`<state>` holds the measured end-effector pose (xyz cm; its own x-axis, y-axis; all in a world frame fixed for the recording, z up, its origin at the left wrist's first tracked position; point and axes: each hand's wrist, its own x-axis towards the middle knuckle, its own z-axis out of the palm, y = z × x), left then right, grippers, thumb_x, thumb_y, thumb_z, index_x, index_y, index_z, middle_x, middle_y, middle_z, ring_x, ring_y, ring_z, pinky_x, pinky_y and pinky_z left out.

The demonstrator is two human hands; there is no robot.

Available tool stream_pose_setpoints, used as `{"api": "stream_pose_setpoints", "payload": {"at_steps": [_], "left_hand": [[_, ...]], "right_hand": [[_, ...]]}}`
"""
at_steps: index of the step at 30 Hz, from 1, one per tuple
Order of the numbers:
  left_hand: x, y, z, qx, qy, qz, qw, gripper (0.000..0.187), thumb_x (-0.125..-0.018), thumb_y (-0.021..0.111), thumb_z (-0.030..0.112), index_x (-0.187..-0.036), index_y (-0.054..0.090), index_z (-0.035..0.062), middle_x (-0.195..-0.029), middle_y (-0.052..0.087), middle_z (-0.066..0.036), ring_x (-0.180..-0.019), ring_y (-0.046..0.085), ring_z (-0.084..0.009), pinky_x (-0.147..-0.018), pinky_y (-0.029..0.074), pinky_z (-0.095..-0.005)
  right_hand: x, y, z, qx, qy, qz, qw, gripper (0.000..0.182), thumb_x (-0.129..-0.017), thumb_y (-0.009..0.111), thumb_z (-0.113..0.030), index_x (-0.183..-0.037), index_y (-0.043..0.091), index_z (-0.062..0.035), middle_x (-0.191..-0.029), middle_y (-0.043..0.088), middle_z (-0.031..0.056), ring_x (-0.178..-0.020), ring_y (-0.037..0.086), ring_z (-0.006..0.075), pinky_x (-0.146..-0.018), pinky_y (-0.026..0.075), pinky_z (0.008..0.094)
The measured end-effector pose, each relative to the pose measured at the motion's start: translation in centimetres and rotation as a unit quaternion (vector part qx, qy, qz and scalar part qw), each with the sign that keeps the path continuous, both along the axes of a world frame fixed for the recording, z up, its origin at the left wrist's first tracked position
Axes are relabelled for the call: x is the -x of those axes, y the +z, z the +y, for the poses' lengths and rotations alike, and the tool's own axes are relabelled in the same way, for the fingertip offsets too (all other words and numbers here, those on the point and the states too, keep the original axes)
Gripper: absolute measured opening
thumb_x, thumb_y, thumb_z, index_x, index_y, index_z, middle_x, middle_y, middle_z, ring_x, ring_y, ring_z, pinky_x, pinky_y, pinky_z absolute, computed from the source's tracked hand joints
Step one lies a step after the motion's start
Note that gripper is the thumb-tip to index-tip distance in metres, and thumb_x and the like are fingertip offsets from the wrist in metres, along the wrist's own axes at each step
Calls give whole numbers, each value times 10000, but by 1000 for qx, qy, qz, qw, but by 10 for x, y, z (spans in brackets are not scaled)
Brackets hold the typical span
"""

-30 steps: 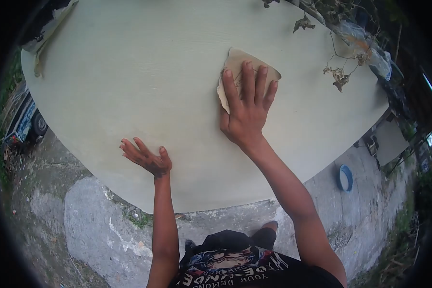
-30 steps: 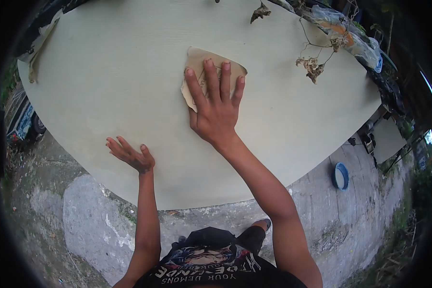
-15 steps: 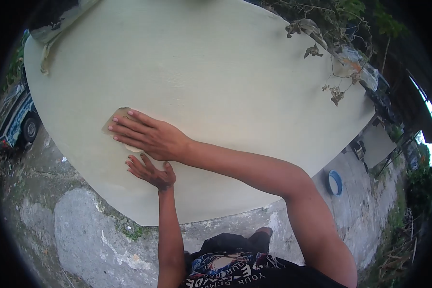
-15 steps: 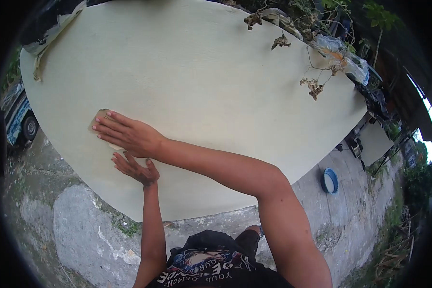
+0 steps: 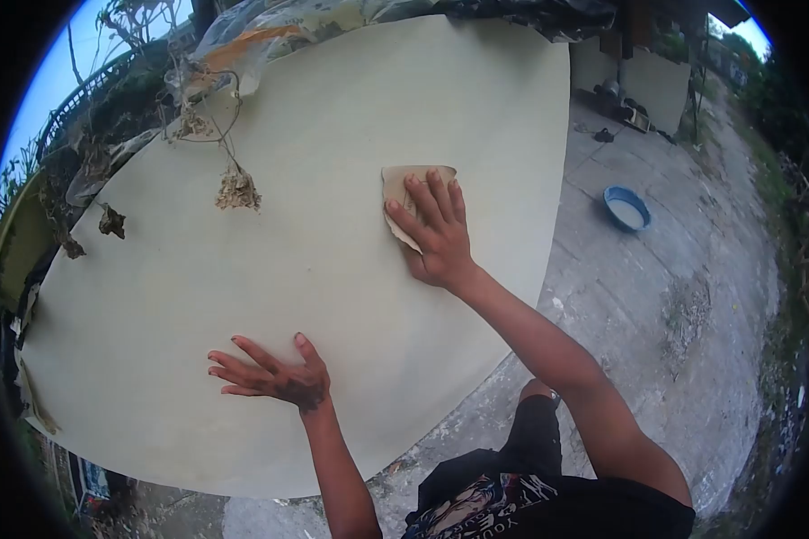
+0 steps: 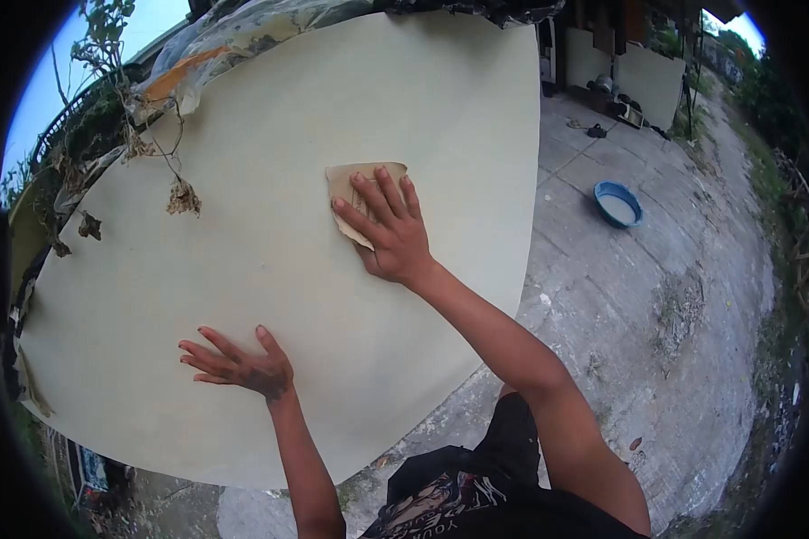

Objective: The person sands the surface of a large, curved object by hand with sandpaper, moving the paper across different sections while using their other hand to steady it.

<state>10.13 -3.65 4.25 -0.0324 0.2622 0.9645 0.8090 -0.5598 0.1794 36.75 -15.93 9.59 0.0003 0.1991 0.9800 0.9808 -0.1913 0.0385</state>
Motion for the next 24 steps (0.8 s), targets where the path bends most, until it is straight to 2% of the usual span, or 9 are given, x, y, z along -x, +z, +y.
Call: {"api": "stream_pose_setpoints", "payload": {"at_steps": [3,7,10,12,15,17,20,23,24], "left_hand": [[-71,36,-27,-49,3,59,997,876,-984,433,619,-1637,227,73,-1673,101,-313,-1552,43,-521,-1194,-8,-691],[-134,53,-52,-92,-10,94,991,870,-977,457,614,-1628,266,70,-1682,119,-289,-1559,55,-501,-1183,-5,-705],[-164,56,-58,-114,-29,121,986,870,-966,477,613,-1617,300,63,-1673,149,-298,-1557,55,-507,-1183,-27,-701],[-174,56,-65,-122,-65,163,977,842,-950,511,588,-1603,349,83,-1656,190,-316,-1552,71,-517,-1187,-49,-694],[-181,54,-68,-148,-111,280,942,695,-909,586,580,-1546,463,331,-1666,313,-114,-1562,168,-421,-1215,-44,-689],[-166,61,-65,-166,-94,295,936,669,-909,598,569,-1532,475,360,-1663,334,-54,-1563,196,-373,-1230,-23,-671],[-118,66,-41,-201,-119,341,911,666,-907,601,584,-1526,481,369,-1662,336,-38,-1561,209,-350,-1238,5,-659],[-44,65,-12,-188,-96,302,930,689,-892,611,613,-1526,478,378,-1663,335,-28,-1559,219,-335,-1241,22,-655],[-13,62,1,-169,-87,270,944,702,-888,611,631,-1527,477,373,-1663,333,-35,-1559,219,-340,-1240,19,-656]], "right_hand": [[-92,32,-33,-111,-15,115,987,635,-970,543,-201,-1587,403,-249,-1675,293,121,-1574,169,366,-1256,72,536],[-195,49,-61,-224,17,207,952,558,-1078,377,-246,-1625,287,-180,-1676,293,108,-1574,131,369,-1252,50,541],[-215,5,-71,-256,1,311,915,596,-1096,340,-258,-1615,157,-28,-1640,374,70,-1569,141,366,-1257,60,530],[-202,-56,-70,-289,13,412,864,585,-1096,313,-244,-1602,169,12,-1648,334,120,-1565,153,353,-1275,58,485],[-159,-154,-53,-324,-10,579,748,591,-1105,274,-289,-1602,176,16,-1680,222,165,-1558,188,340,-1269,174,446],[-128,-169,-46,-304,-14,587,751,613,-1110,253,-329,-1610,161,14,-1688,204,169,-1573,147,332,-1276,160,446],[-81,-130,-25,-294,4,559,776,622,-1109,260,-324,-1614,146,19,-1695,186,169,-1580,106,340,-1281,113,460],[-17,-61,-4,-246,-19,480,842,610,-1102,280,-279,-1611,159,36,-1698,181,169,-1584,54,366,-1277,43,496],[4,-44,7,-209,-13,391,896,607,-1089,307,-254,-1620,173,6,-1699,179,175,-1584,31,381,-1266,11,521]]}}
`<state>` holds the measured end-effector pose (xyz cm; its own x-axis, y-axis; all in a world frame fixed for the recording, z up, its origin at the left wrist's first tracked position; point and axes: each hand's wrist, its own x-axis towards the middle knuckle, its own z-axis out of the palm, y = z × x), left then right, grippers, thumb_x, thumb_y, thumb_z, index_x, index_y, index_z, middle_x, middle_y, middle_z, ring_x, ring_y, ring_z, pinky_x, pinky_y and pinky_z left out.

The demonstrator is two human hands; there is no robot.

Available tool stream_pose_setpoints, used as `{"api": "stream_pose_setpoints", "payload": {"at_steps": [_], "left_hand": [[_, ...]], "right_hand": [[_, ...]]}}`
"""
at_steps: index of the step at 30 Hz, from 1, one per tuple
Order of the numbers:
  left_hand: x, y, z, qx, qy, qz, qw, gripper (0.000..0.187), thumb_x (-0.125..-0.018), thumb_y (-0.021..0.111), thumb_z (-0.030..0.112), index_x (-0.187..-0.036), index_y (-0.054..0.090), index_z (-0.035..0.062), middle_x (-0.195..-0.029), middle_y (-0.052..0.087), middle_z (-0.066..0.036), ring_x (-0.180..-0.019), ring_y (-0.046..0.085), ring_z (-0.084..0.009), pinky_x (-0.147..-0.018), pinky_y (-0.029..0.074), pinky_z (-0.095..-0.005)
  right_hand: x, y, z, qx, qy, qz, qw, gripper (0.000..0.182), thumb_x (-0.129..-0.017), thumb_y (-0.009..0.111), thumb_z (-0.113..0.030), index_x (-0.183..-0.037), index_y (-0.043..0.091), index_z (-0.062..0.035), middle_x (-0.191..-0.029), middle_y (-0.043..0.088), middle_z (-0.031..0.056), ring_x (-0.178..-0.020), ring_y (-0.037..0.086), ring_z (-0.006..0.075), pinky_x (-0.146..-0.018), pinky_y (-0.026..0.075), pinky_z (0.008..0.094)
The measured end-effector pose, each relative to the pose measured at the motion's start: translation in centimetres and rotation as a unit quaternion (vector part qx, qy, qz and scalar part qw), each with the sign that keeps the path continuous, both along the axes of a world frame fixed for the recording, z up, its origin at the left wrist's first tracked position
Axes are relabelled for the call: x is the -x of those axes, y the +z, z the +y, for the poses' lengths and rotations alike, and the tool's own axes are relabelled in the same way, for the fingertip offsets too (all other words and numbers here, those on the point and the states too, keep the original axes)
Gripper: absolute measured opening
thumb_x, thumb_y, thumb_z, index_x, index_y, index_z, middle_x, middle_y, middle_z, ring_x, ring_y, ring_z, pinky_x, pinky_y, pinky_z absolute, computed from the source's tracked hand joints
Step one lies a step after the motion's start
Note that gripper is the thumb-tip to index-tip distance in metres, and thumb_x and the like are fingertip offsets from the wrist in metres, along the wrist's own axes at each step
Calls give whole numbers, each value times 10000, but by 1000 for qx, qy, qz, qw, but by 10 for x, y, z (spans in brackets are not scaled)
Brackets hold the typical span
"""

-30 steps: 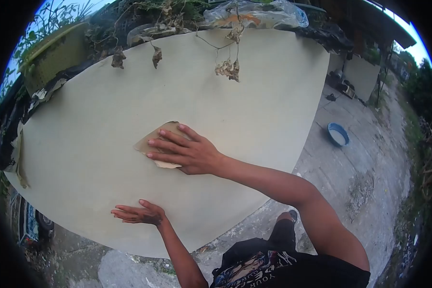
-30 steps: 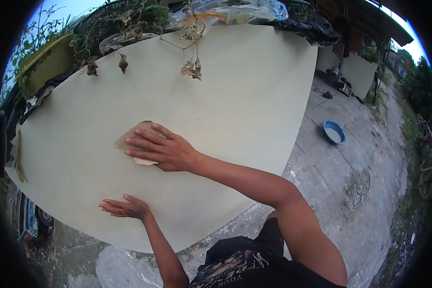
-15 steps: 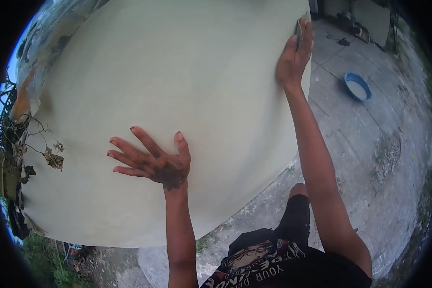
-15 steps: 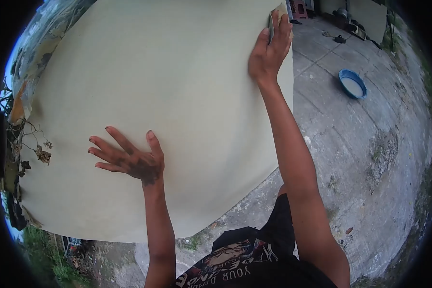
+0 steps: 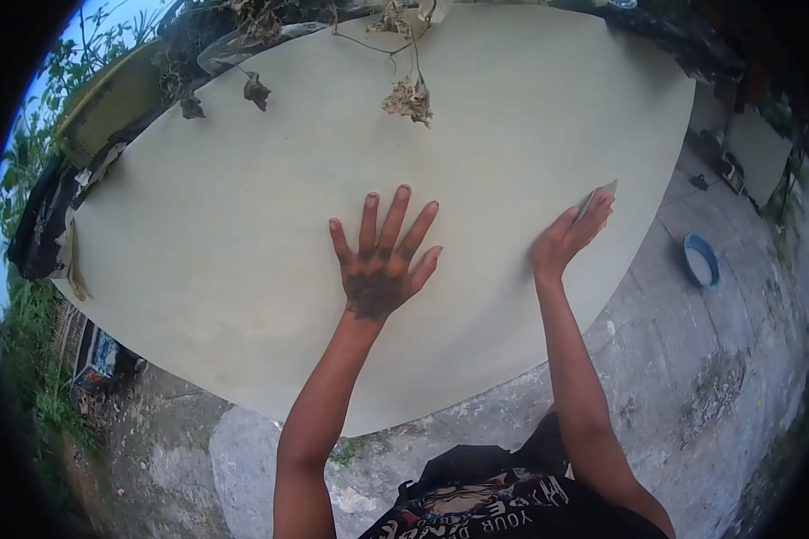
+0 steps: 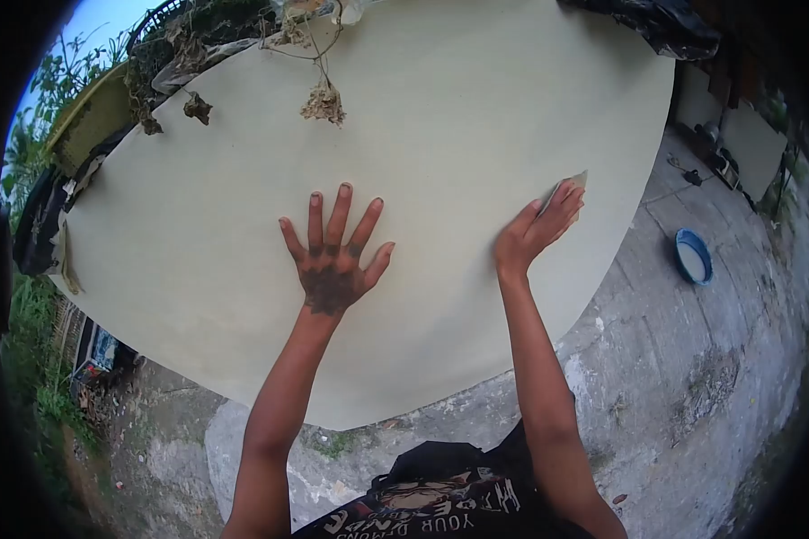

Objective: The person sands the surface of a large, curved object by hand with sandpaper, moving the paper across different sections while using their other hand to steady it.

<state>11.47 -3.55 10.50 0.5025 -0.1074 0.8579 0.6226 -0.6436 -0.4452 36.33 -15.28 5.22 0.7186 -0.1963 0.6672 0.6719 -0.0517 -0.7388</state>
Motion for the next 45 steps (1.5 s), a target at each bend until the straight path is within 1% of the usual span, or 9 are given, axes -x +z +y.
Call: {"api": "stream_pose_setpoints", "payload": {"at_steps": [3,9,15,18,23,28,35,40,45], "left_hand": [[88,-18,41,37,30,-92,995,743,-917,552,678,-1559,439,322,-1663,321,-94,-1557,206,-385,-1235,18,-663],[158,-85,78,86,60,-248,963,783,-972,430,693,-1606,350,240,-1660,291,-180,-1548,183,-459,-1214,66,-685],[157,-85,74,83,44,-262,960,787,-978,440,678,-1598,350,201,-1661,287,-193,-1536,223,-464,-1212,115,-669],[157,-83,73,94,76,-281,952,806,-987,408,682,-1611,321,180,-1668,262,-204,-1541,201,-470,-1217,95,-668],[124,-84,57,154,108,-332,924,858,-1010,396,649,-1649,197,113,-1704,129,-220,-1573,89,-440,-1220,19,-647],[28,-61,9,102,89,-225,965,849,-1010,401,624,-1646,206,97,-1699,113,-246,-1571,72,-457,-1206,-32,-662],[-60,-46,-37,61,117,-183,974,892,-1012,344,656,-1629,208,26,-1670,116,-321,-1556,46,-510,-1217,-88,-617],[-64,-48,-31,51,129,-173,975,902,-1015,336,648,-1633,173,10,-1672,92,-324,-1561,39,-499,-1217,-93,-612],[-57,-51,-31,64,110,-181,975,897,-1005,378,640,-1634,196,27,-1670,96,-328,-1561,41,-498,-1215,-77,-626]], "right_hand": [[68,47,38,85,12,-250,964,651,-1013,427,-189,-1635,254,-100,-1700,179,195,-1583,16,415,-1237,-39,577],[205,121,95,166,57,-407,897,763,-888,593,-202,-1613,353,-199,-1689,244,168,-1572,125,432,-1238,-1,586],[255,87,104,363,186,-573,711,843,-837,692,-326,-1601,339,-366,-1681,297,-35,-1558,255,245,-1282,52,558],[221,74,97,326,119,-623,701,885,-801,706,-353,-1599,325,-392,-1675,304,-74,-1552,268,220,-1295,52,532],[113,90,39,321,77,-509,795,793,-847,690,-316,-1558,371,-461,-1657,340,-75,-1546,284,194,-1300,71,501],[-33,99,-15,167,-3,-369,914,636,-922,580,-197,-1542,479,-294,-1648,352,107,-1557,230,351,-1265,76,519],[-204,126,-86,-36,-7,-155,987,557,-1066,408,-266,-1608,334,-162,-1676,274,121,-1574,135,362,-1257,30,543],[-231,-12,-97,-61,3,76,995,609,-1094,308,-325,-1641,160,-102,-1702,200,109,-1583,86,346,-1263,21,520],[-167,-184,-57,-138,-43,367,919,644,-1097,288,-384,-1642,146,-71,-1700,171,185,-1575,82,400,-1270,43,509]]}}
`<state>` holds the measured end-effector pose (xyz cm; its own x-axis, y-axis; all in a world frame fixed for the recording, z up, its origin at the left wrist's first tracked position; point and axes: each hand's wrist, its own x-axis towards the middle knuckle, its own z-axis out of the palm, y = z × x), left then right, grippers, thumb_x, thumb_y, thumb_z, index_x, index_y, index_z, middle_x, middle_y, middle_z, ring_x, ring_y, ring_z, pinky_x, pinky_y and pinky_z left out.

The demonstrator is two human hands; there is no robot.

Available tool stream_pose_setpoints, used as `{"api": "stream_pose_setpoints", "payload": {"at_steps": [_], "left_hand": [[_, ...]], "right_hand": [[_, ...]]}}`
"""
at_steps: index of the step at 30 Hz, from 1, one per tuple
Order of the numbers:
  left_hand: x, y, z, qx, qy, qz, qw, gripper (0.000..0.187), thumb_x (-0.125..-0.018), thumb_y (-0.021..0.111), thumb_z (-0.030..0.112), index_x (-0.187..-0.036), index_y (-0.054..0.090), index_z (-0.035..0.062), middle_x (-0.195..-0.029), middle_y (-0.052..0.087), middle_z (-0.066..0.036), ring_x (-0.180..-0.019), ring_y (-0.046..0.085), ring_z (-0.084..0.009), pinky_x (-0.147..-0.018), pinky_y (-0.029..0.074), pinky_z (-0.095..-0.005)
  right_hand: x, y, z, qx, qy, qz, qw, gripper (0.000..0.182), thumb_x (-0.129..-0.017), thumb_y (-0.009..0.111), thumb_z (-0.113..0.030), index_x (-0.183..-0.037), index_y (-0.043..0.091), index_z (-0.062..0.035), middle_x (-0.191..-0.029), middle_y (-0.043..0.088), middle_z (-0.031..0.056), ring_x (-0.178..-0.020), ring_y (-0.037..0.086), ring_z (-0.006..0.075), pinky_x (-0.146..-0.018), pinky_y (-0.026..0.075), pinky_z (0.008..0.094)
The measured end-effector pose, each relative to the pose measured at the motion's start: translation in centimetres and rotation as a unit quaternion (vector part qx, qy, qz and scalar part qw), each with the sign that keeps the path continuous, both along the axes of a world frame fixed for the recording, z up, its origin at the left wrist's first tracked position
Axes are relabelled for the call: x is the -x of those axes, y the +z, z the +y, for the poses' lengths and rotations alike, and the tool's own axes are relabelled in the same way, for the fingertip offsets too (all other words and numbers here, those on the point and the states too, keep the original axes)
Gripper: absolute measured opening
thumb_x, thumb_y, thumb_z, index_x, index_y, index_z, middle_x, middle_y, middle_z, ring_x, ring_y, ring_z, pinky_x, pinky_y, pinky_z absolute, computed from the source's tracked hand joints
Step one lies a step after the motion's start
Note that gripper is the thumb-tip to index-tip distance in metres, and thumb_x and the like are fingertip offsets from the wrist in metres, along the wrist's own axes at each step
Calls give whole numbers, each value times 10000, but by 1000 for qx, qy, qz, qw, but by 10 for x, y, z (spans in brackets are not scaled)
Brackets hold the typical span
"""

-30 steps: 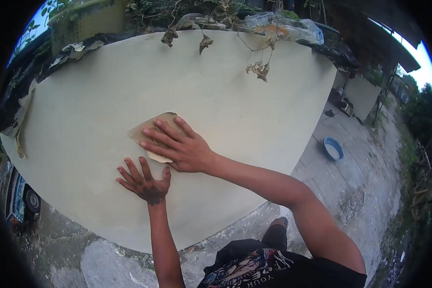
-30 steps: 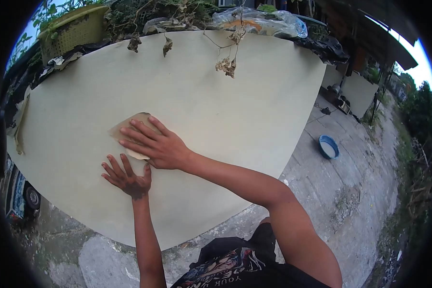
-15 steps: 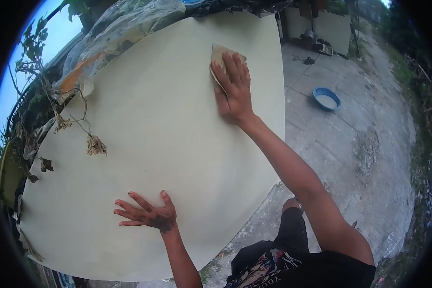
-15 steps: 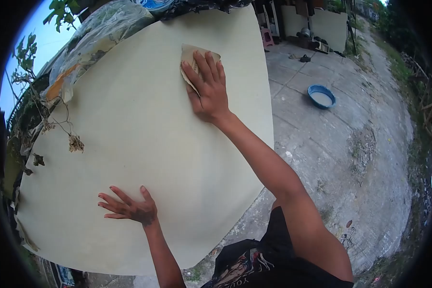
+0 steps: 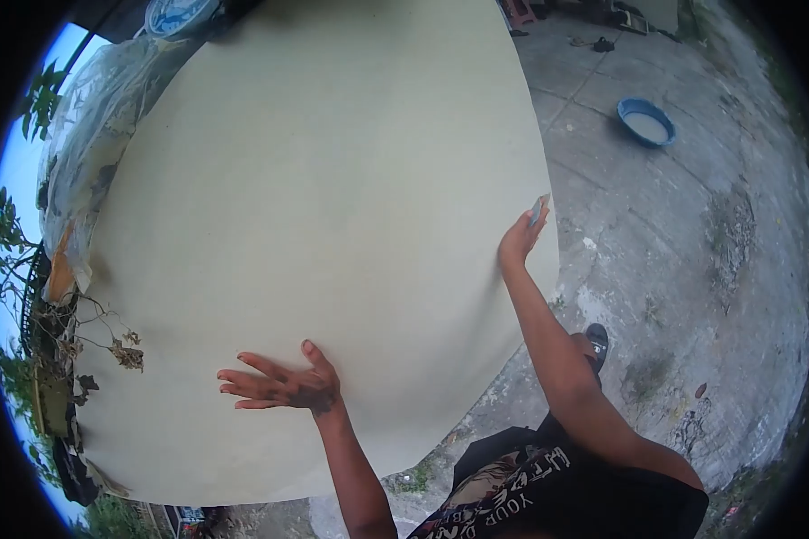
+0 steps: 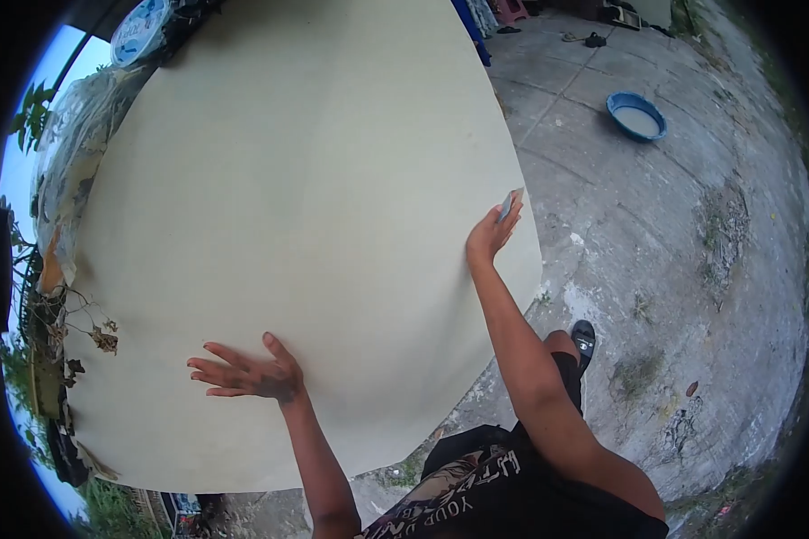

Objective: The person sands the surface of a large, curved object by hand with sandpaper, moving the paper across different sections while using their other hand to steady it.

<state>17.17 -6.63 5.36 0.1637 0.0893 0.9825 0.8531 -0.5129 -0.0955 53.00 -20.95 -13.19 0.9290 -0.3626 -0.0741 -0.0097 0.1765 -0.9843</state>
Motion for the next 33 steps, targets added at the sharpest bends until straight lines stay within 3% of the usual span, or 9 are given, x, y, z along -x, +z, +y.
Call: {"api": "stream_pose_setpoints", "payload": {"at_steps": [2,7,13,19,23,27,28,30,33], "left_hand": [[5,-2,2,-27,-26,50,998,884,-985,428,645,-1627,258,62,-1657,133,-342,-1555,71,-509,-1214,-38,-650],[56,-4,25,-25,-80,63,994,785,-929,553,639,-1551,429,175,-1650,298,-210,-1558,164,-451,-1220,39,-678],[159,-38,76,-17,-41,-11,999,818,-959,474,669,-1592,357,165,-1659,273,-219,-1558,157,-452,-1216,46,-681],[197,-90,94,1,-27,-77,997,812,-988,417,661,-1617,307,159,-1667,261,-215,-1556,159,-458,-1219,65,-670],[197,-95,97,4,-27,-74,997,797,-994,404,654,-1613,315,160,-1658,280,-214,-1550,172,-467,-1223,81,-659],[194,-96,98,5,-21,-82,996,778,-994,400,668,-1604,331,190,-1657,276,-204,-1542,195,-470,-1216,105,-678],[194,-94,95,0,-29,-76,997,778,-994,400,668,-1604,331,190,-1657,276,-204,-1542,195,-470,-1216,105,-678],[192,-90,89,8,-5,-81,997,772,-1008,408,626,-1608,331,146,-1668,246,-224,-1548,188,-460,-1223,87,-652],[163,-81,79,39,-11,-113,993,770,-1011,433,582,-1621,304,131,-1676,214,-239,-1556,154,-461,-1220,59,-654]], "right_hand": [[27,9,9,-3,10,-4,1000,642,-1101,264,-403,-1646,143,-87,-1711,116,186,-1577,63,402,-1271,35,509],[93,146,32,84,34,-216,972,613,-1110,233,-391,-1651,149,-116,-1712,28,210,-1581,-2,399,-1264,-11,533],[197,302,82,172,24,-495,851,631,-1069,396,-253,-1656,178,-178,-1708,71,212,-1573,21,441,-1242,37,591],[346,273,137,251,110,-680,680,800,-879,663,-220,-1613,345,-190,-1681,221,218,-1554,147,479,-1248,80,574],[389,225,153,380,149,-782,471,735,-863,662,-359,-1562,438,-313,-1661,342,82,-1541,298,323,-1277,108,516],[360,234,143,381,159,-822,392,813,-810,728,-329,-1556,414,-402,-1654,361,-25,-1528,329,233,-1283,130,493],[346,242,135,384,153,-818,400,813,-810,728,-329,-1556,414,-402,-1654,361,-25,-1528,329,233,-1283,130,493],[313,254,117,322,165,-791,494,764,-846,665,-243,-1558,420,-373,-1661,344,23,-1544,297,238,-1286,158,452],[239,267,85,323,99,-703,626,674,-882,638,-229,-1529,482,-336,-1648,359,75,-1546,274,327,-1268,154,495]]}}
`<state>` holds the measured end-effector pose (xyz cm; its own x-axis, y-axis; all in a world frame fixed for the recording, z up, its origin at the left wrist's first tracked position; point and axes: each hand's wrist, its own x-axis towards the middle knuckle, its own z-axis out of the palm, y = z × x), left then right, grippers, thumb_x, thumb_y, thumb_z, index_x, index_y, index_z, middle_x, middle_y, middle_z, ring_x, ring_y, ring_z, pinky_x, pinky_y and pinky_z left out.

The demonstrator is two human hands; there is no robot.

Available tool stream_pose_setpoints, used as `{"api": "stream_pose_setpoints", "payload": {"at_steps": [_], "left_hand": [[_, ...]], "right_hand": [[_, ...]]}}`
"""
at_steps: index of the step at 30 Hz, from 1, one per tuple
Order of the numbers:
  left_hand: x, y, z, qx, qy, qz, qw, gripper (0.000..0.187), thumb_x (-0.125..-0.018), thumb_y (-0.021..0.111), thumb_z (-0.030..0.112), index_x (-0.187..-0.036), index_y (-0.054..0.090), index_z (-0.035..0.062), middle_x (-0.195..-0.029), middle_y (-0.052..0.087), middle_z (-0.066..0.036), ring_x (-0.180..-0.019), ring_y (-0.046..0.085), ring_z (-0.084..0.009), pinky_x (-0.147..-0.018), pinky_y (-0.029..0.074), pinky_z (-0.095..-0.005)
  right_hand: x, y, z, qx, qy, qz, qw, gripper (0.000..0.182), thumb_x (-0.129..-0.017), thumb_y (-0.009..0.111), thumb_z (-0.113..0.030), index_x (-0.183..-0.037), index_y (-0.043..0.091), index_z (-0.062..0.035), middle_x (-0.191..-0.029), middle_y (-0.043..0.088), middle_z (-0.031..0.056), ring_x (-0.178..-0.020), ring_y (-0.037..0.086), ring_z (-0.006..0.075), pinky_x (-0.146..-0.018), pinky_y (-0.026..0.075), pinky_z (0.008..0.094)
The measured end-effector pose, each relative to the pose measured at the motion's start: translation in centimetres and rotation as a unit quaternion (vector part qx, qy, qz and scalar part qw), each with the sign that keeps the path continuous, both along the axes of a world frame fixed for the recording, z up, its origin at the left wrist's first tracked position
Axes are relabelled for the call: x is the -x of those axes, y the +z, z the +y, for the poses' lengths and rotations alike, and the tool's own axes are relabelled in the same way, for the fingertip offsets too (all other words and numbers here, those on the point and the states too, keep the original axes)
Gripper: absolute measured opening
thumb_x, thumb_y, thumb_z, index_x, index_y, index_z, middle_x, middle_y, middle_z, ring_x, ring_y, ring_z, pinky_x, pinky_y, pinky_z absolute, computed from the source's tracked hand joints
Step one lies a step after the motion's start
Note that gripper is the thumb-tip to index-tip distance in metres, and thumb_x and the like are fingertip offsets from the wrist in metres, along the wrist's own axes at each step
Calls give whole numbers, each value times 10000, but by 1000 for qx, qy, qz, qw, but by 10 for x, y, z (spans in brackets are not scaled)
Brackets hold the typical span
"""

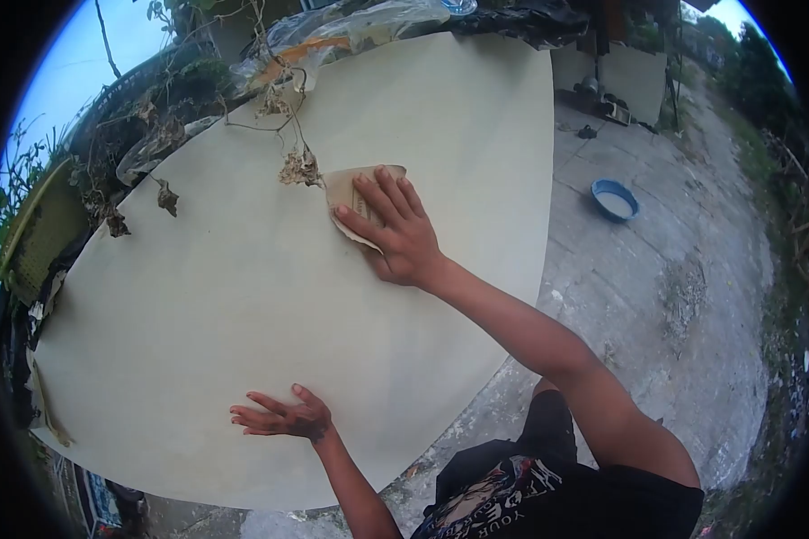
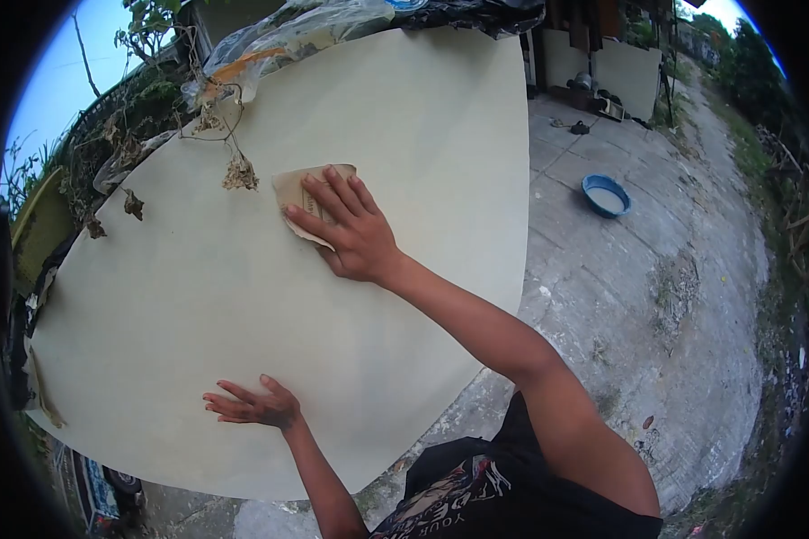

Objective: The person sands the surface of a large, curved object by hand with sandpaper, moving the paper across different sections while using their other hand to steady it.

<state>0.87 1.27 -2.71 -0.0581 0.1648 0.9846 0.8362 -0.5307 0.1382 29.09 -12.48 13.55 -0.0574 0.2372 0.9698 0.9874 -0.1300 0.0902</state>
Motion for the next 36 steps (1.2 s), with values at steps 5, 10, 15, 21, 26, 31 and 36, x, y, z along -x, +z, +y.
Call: {"api": "stream_pose_setpoints", "payload": {"at_steps": [5,10,15,21,26,31,36], "left_hand": [[-95,43,-51,-15,-39,71,997,773,-1000,463,554,-1624,299,130,-1682,190,-243,-1565,98,-467,-1209,-3,-673],[-182,53,-90,-56,-33,149,987,822,-1003,421,617,-1623,284,95,-1664,182,-297,-1550,97,-510,-1200,-39,-680],[-188,47,-87,-61,-4,146,987,848,-1006,405,630,-1627,261,71,-1670,153,-303,-1558,85,-498,-1206,-27,-666],[-182,48,-87,-60,-38,146,987,835,-974,472,624,-1607,327,100,-1643,185,-341,-1536,105,-545,-1208,13,-681],[-137,50,-72,-65,-126,201,969,753,-901,639,492,-1536,463,128,-1661,241,-251,-1557,120,-484,-1222,29,-670],[-45,45,-24,-41,-56,106,992,766,-942,564,590,-1563,416,166,-1641,299,-224,-1555,157,-461,-1223,50,-676],[24,1,11,-34,-15,49,998,767,-1000,446,622,-1601,337,158,-1652,272,-223,-1552,156,-469,-1213,66,-689]], "right_hand": [[-126,40,-43,-159,-23,154,975,558,-1012,479,-251,-1568,437,-239,-1677,253,159,-1567,174,380,-1256,110,536],[-254,17,-93,-292,-20,372,881,573,-1072,362,-296,-1600,315,-80,-1682,212,189,-1573,113,386,-1266,75,522],[-291,-130,-107,-348,-33,558,753,636,-1084,328,-354,-1609,224,-9,-1687,191,201,-1572,105,390,-1274,84,488],[-221,-243,-66,-380,-76,753,532,648,-1086,286,-376,-1624,184,-30,-1694,176,202,-1565,118,413,-1272,92,497],[-152,-108,-51,-299,-68,655,690,628,-1091,284,-373,-1648,155,-113,-1711,84,195,-1574,46,416,-1267,47,527],[-62,26,-11,-228,-50,359,904,613,-1061,402,-256,-1642,231,-163,-1708,85,201,-1572,15,442,-1246,25,587],[61,15,33,-93,-2,119,988,760,-897,600,-204,-1613,344,-192,-1685,193,223,-1559,103,483,-1243,58,600]]}}
